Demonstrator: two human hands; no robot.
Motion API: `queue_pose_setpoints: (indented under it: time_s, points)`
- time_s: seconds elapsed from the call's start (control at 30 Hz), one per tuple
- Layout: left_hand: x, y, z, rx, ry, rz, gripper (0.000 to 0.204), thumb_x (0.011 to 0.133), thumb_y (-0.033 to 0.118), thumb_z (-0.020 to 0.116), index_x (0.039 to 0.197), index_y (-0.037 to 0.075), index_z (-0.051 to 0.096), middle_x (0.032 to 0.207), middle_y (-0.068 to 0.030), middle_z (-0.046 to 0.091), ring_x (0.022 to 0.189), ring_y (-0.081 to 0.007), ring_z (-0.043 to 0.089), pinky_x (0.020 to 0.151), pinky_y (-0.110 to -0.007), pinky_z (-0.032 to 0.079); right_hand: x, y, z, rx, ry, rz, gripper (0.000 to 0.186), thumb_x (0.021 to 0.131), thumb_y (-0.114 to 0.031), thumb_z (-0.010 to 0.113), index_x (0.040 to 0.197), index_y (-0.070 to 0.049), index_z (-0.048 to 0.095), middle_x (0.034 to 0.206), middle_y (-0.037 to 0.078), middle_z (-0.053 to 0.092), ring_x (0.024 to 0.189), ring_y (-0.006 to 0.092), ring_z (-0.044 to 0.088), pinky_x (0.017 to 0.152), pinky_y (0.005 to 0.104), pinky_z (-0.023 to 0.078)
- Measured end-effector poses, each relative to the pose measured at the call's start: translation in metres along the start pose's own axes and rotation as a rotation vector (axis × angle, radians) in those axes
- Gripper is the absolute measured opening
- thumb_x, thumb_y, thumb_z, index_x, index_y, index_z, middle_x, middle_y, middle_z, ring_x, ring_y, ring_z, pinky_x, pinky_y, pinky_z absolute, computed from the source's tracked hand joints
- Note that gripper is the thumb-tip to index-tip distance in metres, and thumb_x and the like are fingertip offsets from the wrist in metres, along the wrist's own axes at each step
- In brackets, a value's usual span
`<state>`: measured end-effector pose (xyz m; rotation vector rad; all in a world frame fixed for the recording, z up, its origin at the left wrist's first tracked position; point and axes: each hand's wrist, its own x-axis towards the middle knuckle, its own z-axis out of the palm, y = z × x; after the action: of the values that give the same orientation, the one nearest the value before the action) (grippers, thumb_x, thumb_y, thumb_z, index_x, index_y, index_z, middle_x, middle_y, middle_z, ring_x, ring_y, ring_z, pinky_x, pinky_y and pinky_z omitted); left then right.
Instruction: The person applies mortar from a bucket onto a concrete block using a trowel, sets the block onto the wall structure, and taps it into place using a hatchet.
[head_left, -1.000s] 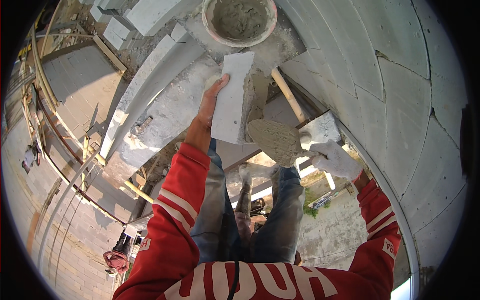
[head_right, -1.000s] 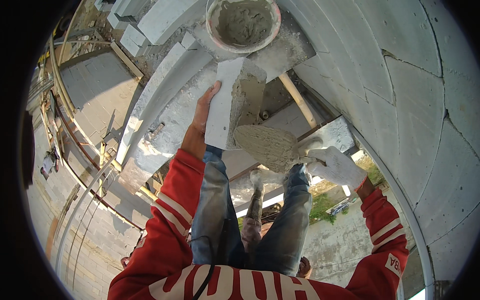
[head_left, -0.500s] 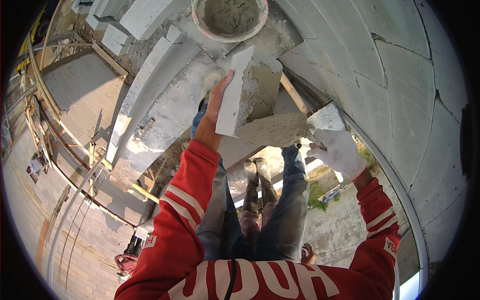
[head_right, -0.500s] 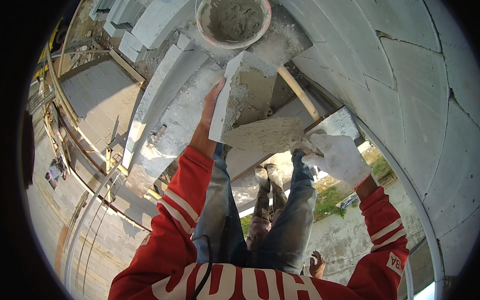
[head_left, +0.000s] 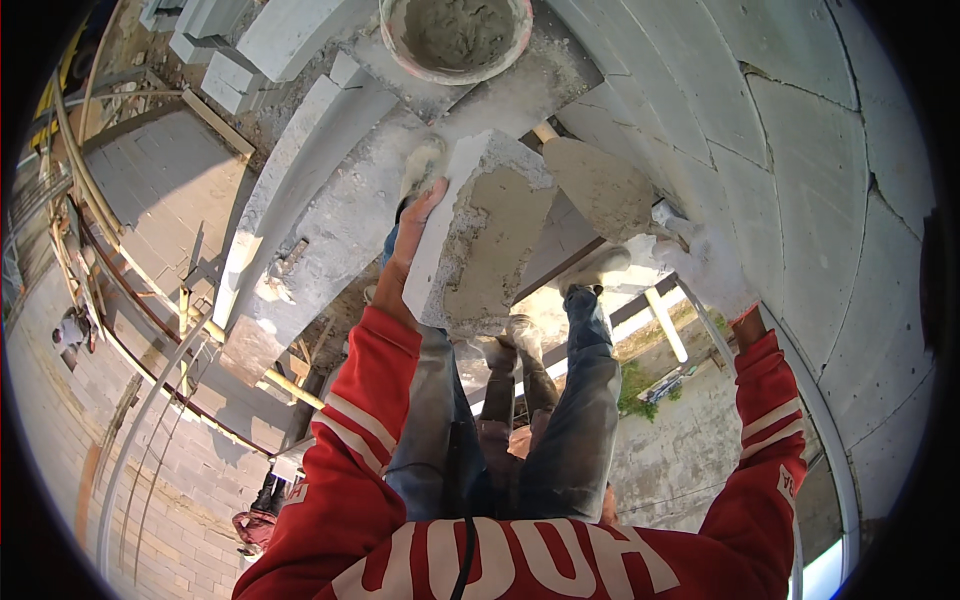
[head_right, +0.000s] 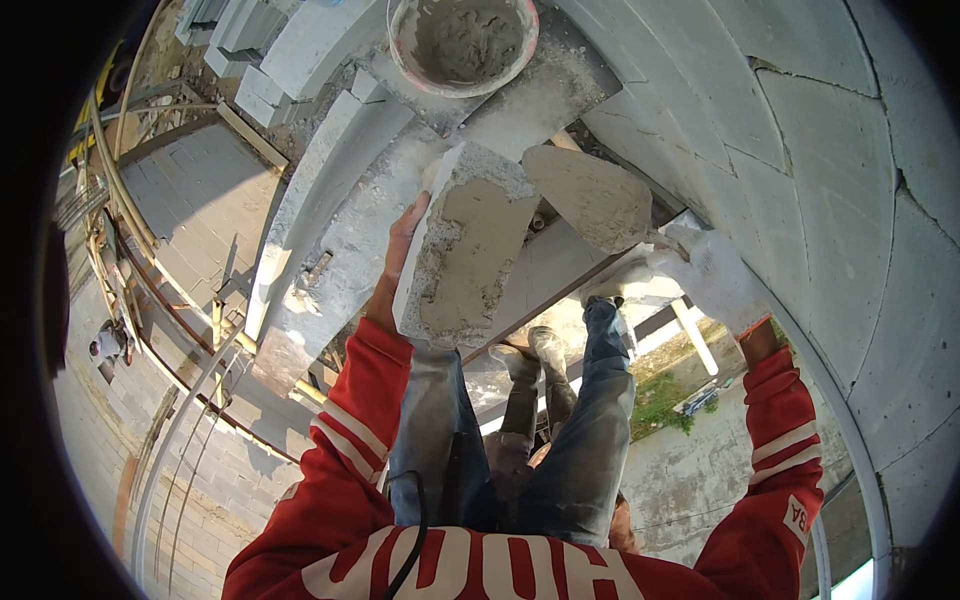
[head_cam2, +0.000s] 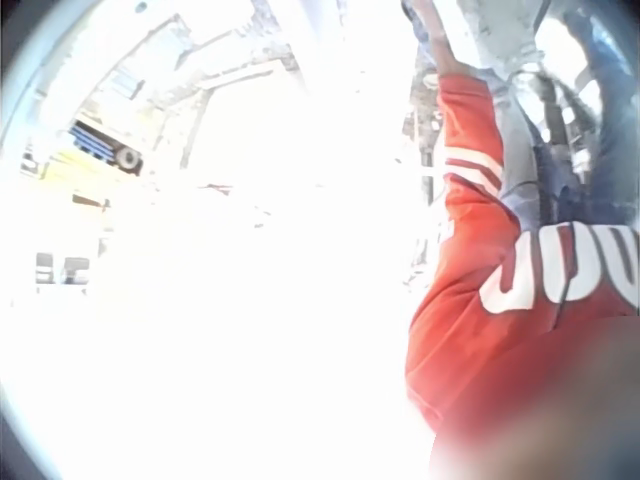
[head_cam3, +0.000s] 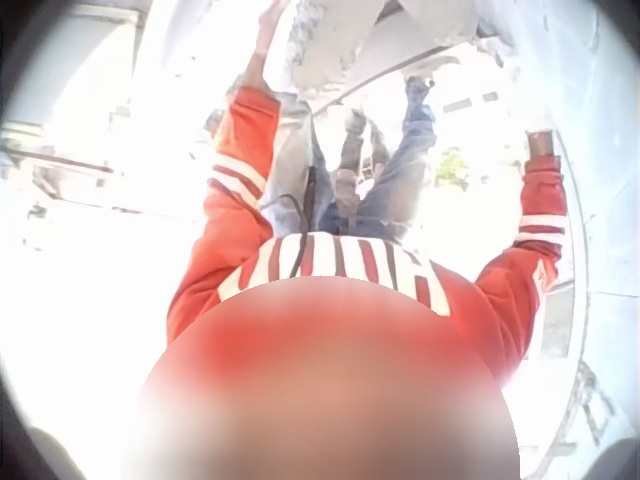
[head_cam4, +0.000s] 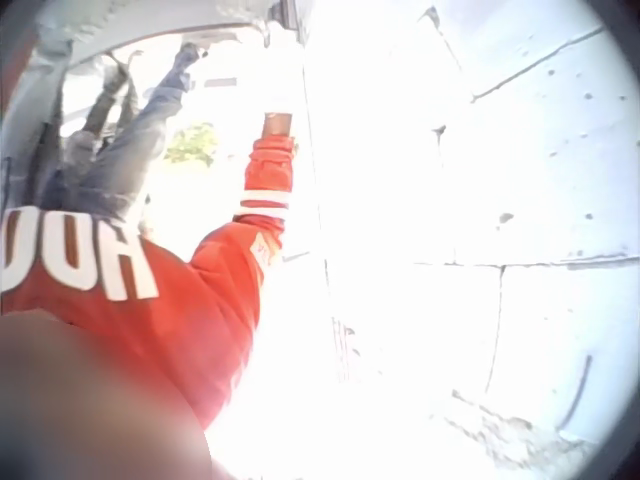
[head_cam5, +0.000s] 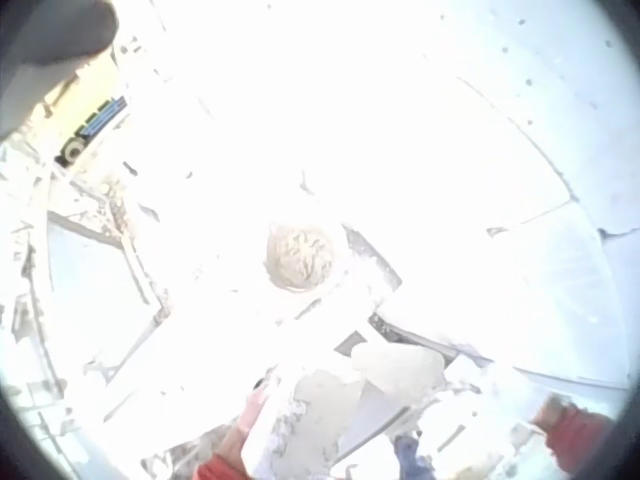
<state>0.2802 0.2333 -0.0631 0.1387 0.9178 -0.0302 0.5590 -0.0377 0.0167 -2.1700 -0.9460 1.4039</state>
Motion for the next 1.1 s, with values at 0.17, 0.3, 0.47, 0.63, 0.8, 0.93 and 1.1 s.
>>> queue_pose_setpoints:
  time_s: [0.17, 0.3, 0.47, 0.63, 0.8, 0.93, 1.1]
  points:
    - [0.025, -0.015, -0.023, -0.242, -0.028, 0.128, 0.052, 0.105, 0.044, 0.055, 0.139, 0.004, 0.058, 0.123, -0.0133, 0.071, 0.103, -0.0260, 0.073, 0.088, -0.040, 0.061, -0.037, -0.025, 0.031, 0.339, 0.064, 0.280, 0.033, 0.094, -0.032, 0.064, 0.096, 0.001, 0.065, 0.068, 0.006, 0.051, 0.061, 0.0119, 0.045, 0.055, 0.0303, 0.040]
    - [0.042, -0.005, -0.017, -0.314, -0.067, 0.231, 0.053, 0.106, 0.046, 0.051, 0.141, 0.006, 0.057, 0.126, -0.0133, 0.069, 0.108, -0.0277, 0.070, 0.092, -0.044, 0.059, -0.087, -0.038, 0.088, 0.284, 0.101, 0.280, 0.027, 0.088, -0.025, 0.073, 0.088, -0.001, 0.062, 0.070, 0.010, 0.059, 0.063, 0.0193, 0.064, 0.057, 0.0331, 0.050]
    - [0.062, -0.014, -0.009, -0.358, -0.039, 0.355, 0.054, 0.107, 0.048, 0.050, 0.141, 0.007, 0.056, 0.128, -0.0120, 0.067, 0.111, -0.0275, 0.067, 0.097, -0.046, 0.055, -0.080, -0.043, 0.123, -0.148, 0.219, 0.082, 0.034, 0.081, -0.034, 0.084, 0.087, -0.006, 0.065, 0.073, 0.008, 0.061, 0.061, 0.0273, 0.062, 0.056, 0.0386, 0.051]
    - [0.070, -0.022, -0.020, -0.290, -0.018, 0.381, 0.051, 0.107, 0.044, 0.051, 0.140, 0.006, 0.056, 0.128, -0.0113, 0.067, 0.110, -0.0270, 0.067, 0.096, -0.043, 0.056, -0.039, -0.038, 0.116, -0.427, 0.460, -0.092, 0.039, 0.076, -0.040, 0.086, 0.091, -0.009, 0.066, 0.076, 0.006, 0.059, 0.065, 0.0273, 0.063, 0.055, 0.0392, 0.050]
    - [0.066, -0.026, -0.011, -0.264, 0.018, 0.338, 0.047, 0.108, 0.042, 0.052, 0.137, 0.006, 0.058, 0.123, -0.0108, 0.069, 0.106, -0.0246, 0.069, 0.091, -0.041, 0.058, -0.046, -0.038, 0.091, -0.386, 0.431, -0.003, 0.040, 0.080, -0.039, 0.085, 0.091, -0.005, 0.067, 0.077, 0.007, 0.061, 0.065, 0.0274, 0.062, 0.056, 0.0382, 0.049]
    - [0.061, -0.025, -0.003, -0.188, 0.021, 0.242, 0.046, 0.107, 0.043, 0.053, 0.134, 0.006, 0.061, 0.117, -0.0105, 0.071, 0.098, -0.0230, 0.072, 0.087, -0.040, 0.060, -0.048, -0.047, 0.062, 0.108, 0.207, 0.059, 0.042, 0.085, -0.038, 0.082, 0.101, -0.003, 0.068, 0.078, 0.012, 0.065, 0.068, 0.0299, 0.065, 0.059, 0.0383, 0.050]
    - [0.031, -0.018, 0.025, -0.025, 0.043, 0.135, 0.046, 0.103, 0.043, 0.059, 0.129, 0.005, 0.063, 0.112, -0.0092, 0.073, 0.093, -0.0205, 0.072, 0.081, -0.035, 0.060, -0.023, -0.057, 0.022, -0.017, -0.086, 0.111, 0.041, 0.093, -0.041, 0.073, 0.106, -0.003, 0.068, 0.082, 0.022, 0.066, 0.069, 0.0386, 0.063, 0.062, 0.0434, 0.050]
